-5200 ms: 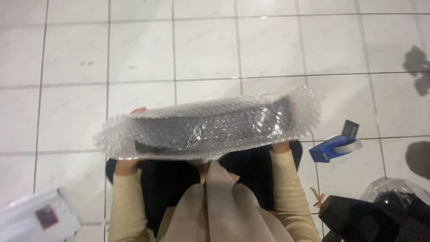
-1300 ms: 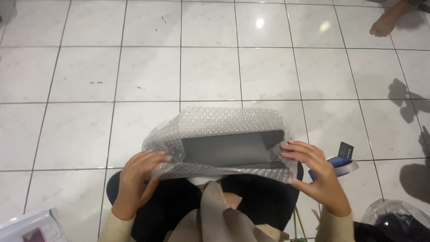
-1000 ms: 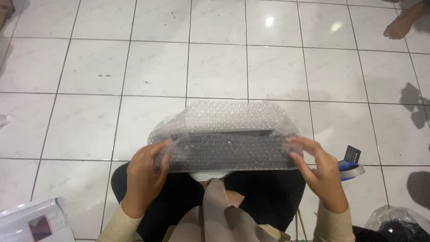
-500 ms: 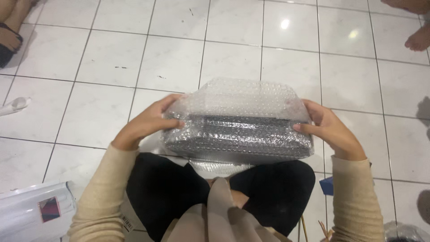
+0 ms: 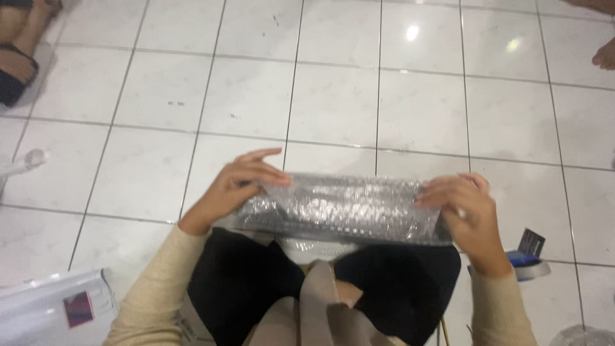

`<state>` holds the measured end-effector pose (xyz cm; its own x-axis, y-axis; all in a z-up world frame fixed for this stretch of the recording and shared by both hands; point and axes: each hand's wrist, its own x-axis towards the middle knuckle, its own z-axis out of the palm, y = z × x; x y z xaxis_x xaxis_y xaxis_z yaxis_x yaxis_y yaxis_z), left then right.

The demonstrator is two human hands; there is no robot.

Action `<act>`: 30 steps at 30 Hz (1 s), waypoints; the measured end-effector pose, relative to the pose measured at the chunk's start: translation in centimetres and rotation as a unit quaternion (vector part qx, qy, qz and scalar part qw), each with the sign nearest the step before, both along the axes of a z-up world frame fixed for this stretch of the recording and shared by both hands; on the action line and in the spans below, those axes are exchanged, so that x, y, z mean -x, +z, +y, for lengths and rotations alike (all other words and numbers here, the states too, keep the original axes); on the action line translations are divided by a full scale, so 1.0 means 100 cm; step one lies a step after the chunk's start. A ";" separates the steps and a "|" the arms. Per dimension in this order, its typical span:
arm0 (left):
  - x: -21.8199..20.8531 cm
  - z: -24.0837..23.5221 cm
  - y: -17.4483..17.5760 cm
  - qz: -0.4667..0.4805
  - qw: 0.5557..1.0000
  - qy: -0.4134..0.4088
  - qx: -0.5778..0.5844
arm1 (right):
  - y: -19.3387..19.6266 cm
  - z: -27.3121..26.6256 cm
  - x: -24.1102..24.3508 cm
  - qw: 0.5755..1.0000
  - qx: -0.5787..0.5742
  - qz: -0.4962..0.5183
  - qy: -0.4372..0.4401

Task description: The person wraps a black rectangular box with bubble wrap while sitting on the floor. They place the box on a sheet of bubble wrap, fold the wrap over the box, and secure it with pieces of clear tape from a blue dispenser. The person rolls the box to seal the edges and applies additional tape to ensure the wrap is tight.

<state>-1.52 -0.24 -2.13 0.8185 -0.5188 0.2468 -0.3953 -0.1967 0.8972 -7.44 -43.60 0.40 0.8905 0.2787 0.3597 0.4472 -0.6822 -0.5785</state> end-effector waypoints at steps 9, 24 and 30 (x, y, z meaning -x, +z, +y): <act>0.005 -0.002 0.003 -0.123 0.992 -0.006 -0.040 | -0.021 0.069 0.075 0.968 0.045 -0.135 -0.207; 0.074 -0.013 -0.031 -0.332 0.927 0.097 -0.147 | -0.089 0.049 -0.030 0.904 -0.069 -0.366 -0.211; 0.106 -0.068 -0.029 -0.319 0.910 0.204 -0.170 | -0.074 0.040 -0.100 0.917 -0.099 -0.359 -0.146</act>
